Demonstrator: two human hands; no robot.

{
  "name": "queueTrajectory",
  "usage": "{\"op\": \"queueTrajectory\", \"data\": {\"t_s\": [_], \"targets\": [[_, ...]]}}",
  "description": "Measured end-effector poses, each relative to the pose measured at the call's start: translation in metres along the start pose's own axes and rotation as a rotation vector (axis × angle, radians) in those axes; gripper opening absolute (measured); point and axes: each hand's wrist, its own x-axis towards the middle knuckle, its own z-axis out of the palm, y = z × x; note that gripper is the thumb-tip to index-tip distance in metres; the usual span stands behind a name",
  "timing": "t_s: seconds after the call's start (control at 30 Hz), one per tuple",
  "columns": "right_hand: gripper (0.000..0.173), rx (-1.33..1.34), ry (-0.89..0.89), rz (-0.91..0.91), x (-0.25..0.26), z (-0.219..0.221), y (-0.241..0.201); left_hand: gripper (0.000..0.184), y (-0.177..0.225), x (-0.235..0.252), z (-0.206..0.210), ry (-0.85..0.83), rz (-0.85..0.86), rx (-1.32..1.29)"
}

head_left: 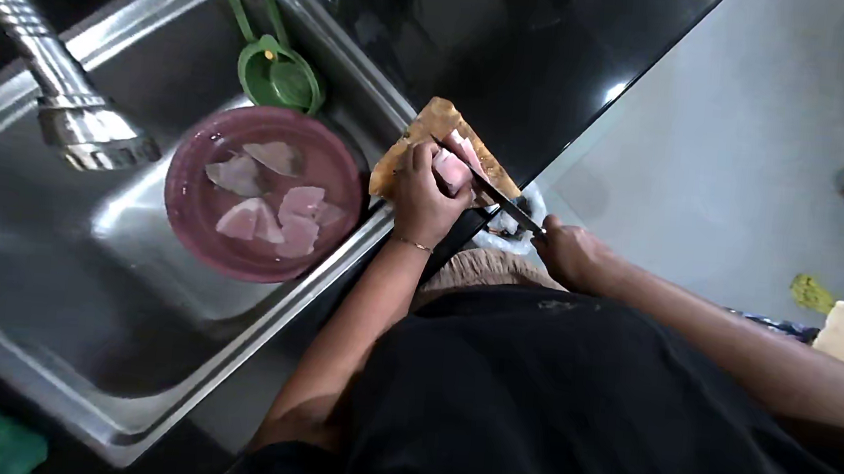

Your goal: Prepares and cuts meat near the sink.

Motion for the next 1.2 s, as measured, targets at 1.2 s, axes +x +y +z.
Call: {"op": "queueTrajectory", "data": {"t_s": [1.2], "targets": [[0.037, 0.034, -0.011, -0.041, 0.003, 0.005, 0.003, 0.072, -0.001, 0.000, -0.004, -0.018, -0.038, 0.028]]}}
